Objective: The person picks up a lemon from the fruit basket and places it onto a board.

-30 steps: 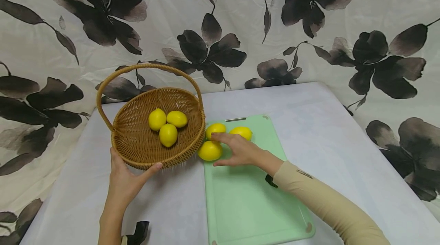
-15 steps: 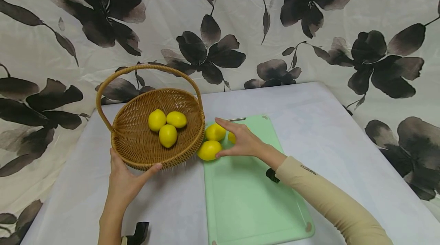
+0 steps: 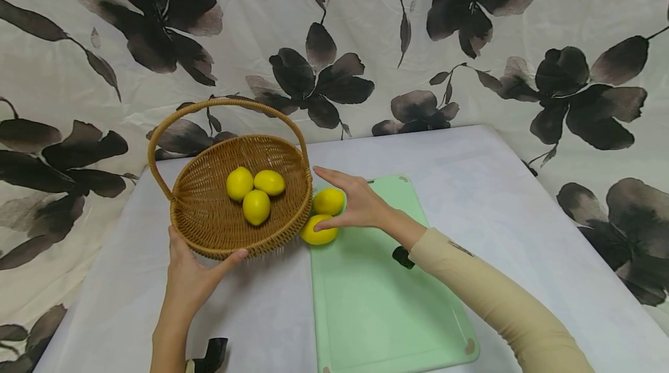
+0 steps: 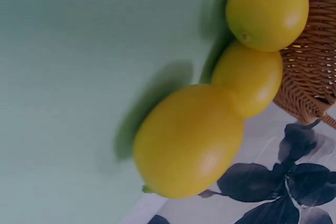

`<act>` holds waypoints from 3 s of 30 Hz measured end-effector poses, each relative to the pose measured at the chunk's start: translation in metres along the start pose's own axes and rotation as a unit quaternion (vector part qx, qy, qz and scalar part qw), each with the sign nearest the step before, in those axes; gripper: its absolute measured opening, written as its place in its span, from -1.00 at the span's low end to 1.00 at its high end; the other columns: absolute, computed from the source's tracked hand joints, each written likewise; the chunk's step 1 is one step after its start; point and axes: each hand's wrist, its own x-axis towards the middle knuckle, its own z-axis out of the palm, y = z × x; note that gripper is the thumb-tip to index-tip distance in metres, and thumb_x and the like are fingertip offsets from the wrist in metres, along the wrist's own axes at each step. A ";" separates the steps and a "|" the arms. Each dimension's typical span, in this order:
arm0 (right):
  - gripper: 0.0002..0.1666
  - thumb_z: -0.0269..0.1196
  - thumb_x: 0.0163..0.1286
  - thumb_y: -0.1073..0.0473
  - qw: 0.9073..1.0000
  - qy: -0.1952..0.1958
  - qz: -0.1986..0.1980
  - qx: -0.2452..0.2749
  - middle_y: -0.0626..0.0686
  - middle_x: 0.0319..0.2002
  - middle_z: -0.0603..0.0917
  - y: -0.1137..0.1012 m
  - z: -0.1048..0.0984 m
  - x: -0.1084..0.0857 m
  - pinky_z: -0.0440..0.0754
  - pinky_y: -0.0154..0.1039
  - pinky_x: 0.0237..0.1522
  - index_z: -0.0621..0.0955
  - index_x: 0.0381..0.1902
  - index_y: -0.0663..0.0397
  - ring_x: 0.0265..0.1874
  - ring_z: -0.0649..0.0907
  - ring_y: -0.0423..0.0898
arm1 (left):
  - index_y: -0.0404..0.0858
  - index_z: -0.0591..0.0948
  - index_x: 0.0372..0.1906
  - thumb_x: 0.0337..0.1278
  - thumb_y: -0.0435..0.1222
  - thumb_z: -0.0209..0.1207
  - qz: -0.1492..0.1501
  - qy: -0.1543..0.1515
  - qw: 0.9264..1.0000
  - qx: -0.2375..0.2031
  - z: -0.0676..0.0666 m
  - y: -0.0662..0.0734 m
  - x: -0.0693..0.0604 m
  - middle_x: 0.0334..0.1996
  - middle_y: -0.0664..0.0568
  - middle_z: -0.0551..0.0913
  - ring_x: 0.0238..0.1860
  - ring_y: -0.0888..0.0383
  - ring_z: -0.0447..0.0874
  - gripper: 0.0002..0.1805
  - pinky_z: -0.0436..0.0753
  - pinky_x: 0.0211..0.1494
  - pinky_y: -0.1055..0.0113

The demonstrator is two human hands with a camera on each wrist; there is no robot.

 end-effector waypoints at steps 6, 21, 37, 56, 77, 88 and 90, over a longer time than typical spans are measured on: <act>0.19 0.62 -0.23 0.00 1.000 -0.007 -0.016 0.006 0.29 0.30 0.44 -0.005 0.002 0.011 0.42 -0.02 0.33 0.36 0.33 0.36 0.32 0.45 0.12 | -0.15 -0.68 0.40 -0.15 0.15 0.40 0.008 0.003 1.000 -0.006 0.000 -0.001 0.000 0.50 -0.19 -0.55 0.50 -0.38 -0.33 0.54 0.03 0.39 -0.37; 0.18 0.61 -0.19 0.00 1.000 -0.017 -0.016 -0.008 0.27 0.32 0.42 -0.008 0.005 0.024 0.43 -0.07 0.32 0.34 0.35 0.35 0.30 0.47 0.11 | -0.17 -0.68 0.39 -0.13 0.16 0.38 0.013 -0.005 1.000 -0.006 0.000 -0.001 0.001 0.49 -0.21 -0.57 0.49 -0.39 -0.34 0.52 0.03 0.39 -0.37; 0.14 0.59 -0.13 -0.02 1.000 -0.014 -0.007 -0.015 0.26 0.32 0.43 -0.013 0.008 0.044 0.43 -0.10 0.33 0.34 0.35 0.32 0.30 0.47 0.10 | -0.16 -0.68 0.40 -0.15 0.14 0.40 0.020 0.000 1.000 -0.007 0.000 -0.003 0.001 0.50 -0.20 -0.55 0.49 -0.40 -0.31 0.53 0.06 0.38 -0.38; 0.11 0.55 -0.07 -0.05 0.999 -0.038 -0.001 -0.014 0.20 0.34 0.42 -0.027 0.012 0.076 0.42 -0.16 0.34 0.34 0.37 0.28 0.31 0.47 0.04 | -0.13 -0.69 0.40 -0.15 0.14 0.41 0.020 -0.001 1.000 -0.013 0.000 -0.003 0.001 0.50 -0.16 -0.56 0.50 -0.36 -0.33 0.54 0.04 0.39 -0.38; 0.08 0.53 -0.02 -0.07 0.998 -0.066 -0.001 -0.015 0.18 0.34 0.43 -0.037 0.019 0.099 0.41 -0.26 0.34 0.34 0.37 0.27 0.31 0.48 0.02 | -0.13 -0.69 0.40 -0.14 0.16 0.40 0.018 -0.004 1.000 -0.011 0.000 -0.003 0.001 0.50 -0.17 -0.56 0.49 -0.39 -0.33 0.53 0.05 0.37 -0.40; 0.08 0.53 -0.02 -0.08 0.997 -0.077 0.000 -0.028 0.18 0.34 0.43 -0.038 0.023 0.109 0.39 -0.29 0.35 0.34 0.36 0.28 0.31 0.47 0.01 | -0.10 -0.68 0.40 -0.18 0.17 0.40 0.016 -0.001 1.000 -0.007 0.000 -0.005 0.003 0.51 -0.16 -0.54 0.49 -0.39 -0.29 0.54 0.07 0.36 -0.40; 0.08 0.53 -0.02 -0.09 0.997 -0.077 -0.004 -0.030 0.18 0.34 0.43 -0.039 0.023 0.112 0.39 -0.28 0.35 0.34 0.36 0.28 0.31 0.48 0.01 | -0.11 -0.69 0.40 -0.17 0.18 0.40 0.013 -0.002 1.000 -0.006 0.000 -0.006 0.003 0.50 -0.16 -0.55 0.49 -0.39 -0.30 0.54 0.06 0.36 -0.40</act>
